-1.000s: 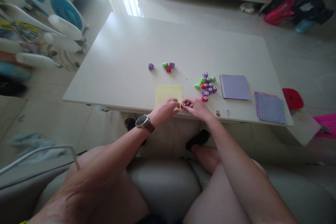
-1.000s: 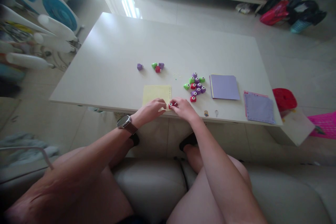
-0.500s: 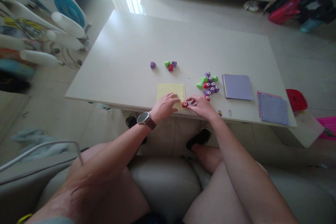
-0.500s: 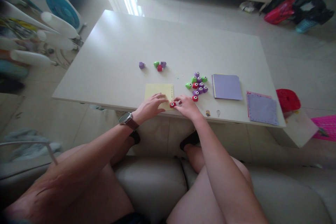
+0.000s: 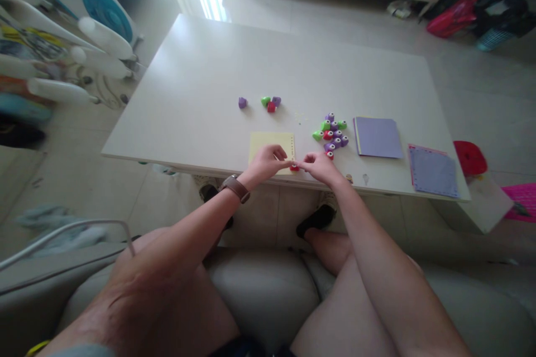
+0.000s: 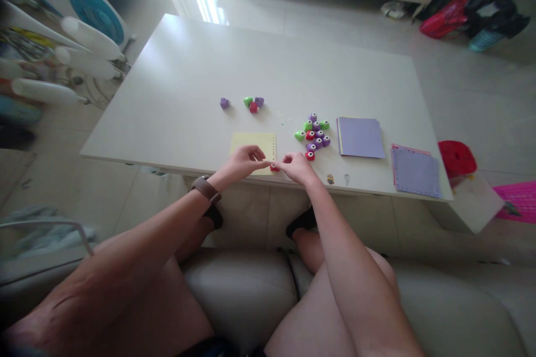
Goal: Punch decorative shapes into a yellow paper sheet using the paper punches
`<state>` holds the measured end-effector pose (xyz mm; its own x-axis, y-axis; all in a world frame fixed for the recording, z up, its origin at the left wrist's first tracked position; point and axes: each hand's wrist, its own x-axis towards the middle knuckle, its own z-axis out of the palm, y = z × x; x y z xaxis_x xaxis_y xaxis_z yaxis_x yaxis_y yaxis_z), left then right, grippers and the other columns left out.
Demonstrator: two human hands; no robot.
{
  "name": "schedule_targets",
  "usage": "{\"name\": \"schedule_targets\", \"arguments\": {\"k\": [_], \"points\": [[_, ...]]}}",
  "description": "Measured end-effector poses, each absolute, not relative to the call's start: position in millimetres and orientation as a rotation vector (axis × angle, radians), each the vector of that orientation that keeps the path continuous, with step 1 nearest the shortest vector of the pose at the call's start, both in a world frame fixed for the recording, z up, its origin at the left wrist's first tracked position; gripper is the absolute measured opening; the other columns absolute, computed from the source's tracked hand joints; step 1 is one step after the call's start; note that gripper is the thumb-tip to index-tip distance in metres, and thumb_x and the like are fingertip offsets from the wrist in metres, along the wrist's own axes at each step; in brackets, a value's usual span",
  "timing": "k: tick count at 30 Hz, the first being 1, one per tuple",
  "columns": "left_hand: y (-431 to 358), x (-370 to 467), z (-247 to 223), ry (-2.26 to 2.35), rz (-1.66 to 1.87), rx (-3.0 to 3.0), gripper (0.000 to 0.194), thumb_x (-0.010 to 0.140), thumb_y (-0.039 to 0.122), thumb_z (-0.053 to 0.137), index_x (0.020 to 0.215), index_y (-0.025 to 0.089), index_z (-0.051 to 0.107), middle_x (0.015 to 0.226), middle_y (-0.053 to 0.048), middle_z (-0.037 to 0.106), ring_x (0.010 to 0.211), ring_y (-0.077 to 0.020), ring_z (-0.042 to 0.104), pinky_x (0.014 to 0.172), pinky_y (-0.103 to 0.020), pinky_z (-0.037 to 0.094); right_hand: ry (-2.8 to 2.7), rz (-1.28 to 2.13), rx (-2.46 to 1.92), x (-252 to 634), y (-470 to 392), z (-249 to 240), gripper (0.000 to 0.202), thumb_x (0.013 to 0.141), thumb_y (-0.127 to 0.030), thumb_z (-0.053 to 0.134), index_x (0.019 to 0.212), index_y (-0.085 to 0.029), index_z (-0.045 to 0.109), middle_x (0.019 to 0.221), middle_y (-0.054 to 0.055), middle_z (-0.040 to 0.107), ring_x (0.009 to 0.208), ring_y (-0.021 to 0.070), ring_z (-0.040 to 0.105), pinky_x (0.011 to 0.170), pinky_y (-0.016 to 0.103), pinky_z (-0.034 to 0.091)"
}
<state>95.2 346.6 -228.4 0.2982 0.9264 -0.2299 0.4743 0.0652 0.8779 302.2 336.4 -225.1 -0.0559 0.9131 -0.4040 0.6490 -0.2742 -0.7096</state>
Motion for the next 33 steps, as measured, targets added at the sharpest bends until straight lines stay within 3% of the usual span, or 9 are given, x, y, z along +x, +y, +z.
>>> {"name": "schedule_targets", "arguments": {"k": [5,15,20,23,26,30,33], "points": [[350.4,105.7,-241.5,1.268,0.53,1.27,0.036,0.077,0.046,0.089,0.073,0.016,0.069,0.064,-0.001,0.066,0.055,-0.0096,0.056,0.053,-0.023,0.041,-1.614,1.328,-1.992,299.1,334.9,-230.6,0.034,0.079,-0.047,0.077,0.067,-0.018,0.063,0.06,-0.003,0.058,0.058,0.0126,0.048,0.058,0.026,0.036],[351.2,114.8,-252.8,1.278,0.531,1.252,0.038,0.074,0.043,0.093,0.072,0.015,0.068,0.059,-0.001,0.065,0.049,-0.0087,0.056,0.048,-0.022,0.039,-1.558,1.245,-2.057,293.5,338.8,-238.7,0.027,0.074,-0.03,0.082,0.064,-0.018,0.06,0.058,-0.004,0.058,0.059,0.0123,0.053,0.058,0.025,0.038],[355.3,111.5,-250.0,1.317,0.454,1.195,0.043,0.072,0.046,0.093,0.078,0.017,0.062,0.061,-0.002,0.065,0.055,-0.0135,0.063,0.051,-0.024,0.043,-1.486,1.345,-2.011,291.2,339.7,-234.8,0.027,0.078,-0.026,0.084,0.077,-0.019,0.058,0.068,-0.002,0.067,0.052,0.0108,0.056,0.05,0.023,0.041],[359.4,105.0,-246.5,1.382,0.418,1.353,0.044,0.067,0.045,0.094,0.083,0.017,0.064,0.072,-0.003,0.067,0.066,-0.0159,0.064,0.056,-0.026,0.046,-1.435,1.425,-1.968,291.5,339.4,-235.5,0.03,0.081,-0.03,0.086,0.082,-0.02,0.057,0.076,0.003,0.073,0.052,0.0122,0.061,0.05,0.024,0.047],[362.2,97.1,-240.5,1.365,0.488,1.663,0.042,0.063,0.032,0.094,0.094,0.018,0.07,0.095,-0.004,0.069,0.08,-0.0167,0.064,0.068,-0.029,0.052,-1.413,1.447,-1.942,292.4,339.1,-238.1,0.033,0.081,-0.036,0.087,0.083,-0.019,0.058,0.079,0.005,0.075,0.055,0.0138,0.066,0.052,0.024,0.051],[364.5,87.0,-234.2,1.346,0.507,1.935,0.029,0.071,0.015,0.084,0.096,0.018,0.071,0.1,-0.005,0.068,0.085,-0.0188,0.064,0.079,-0.035,0.056,-1.435,1.438,-1.936,293.1,339.1,-240.3,0.033,0.081,-0.038,0.088,0.084,-0.019,0.061,0.077,0.006,0.075,0.059,0.0159,0.069,0.053,0.025,0.052],[365.0,79.7,-235.0,1.436,0.52,2.075,0.029,0.079,0.01,0.075,0.106,0.019,0.071,0.117,-0.01,0.068,0.109,-0.0256,0.065,0.097,-0.042,0.055,-1.439,1.433,-1.939,292.6,338.5,-239.0,0.033,0.08,-0.039,0.088,0.084,-0.019,0.062,0.076,0.005,0.074,0.059,0.0163,0.069,0.054,0.025,0.052]]}}
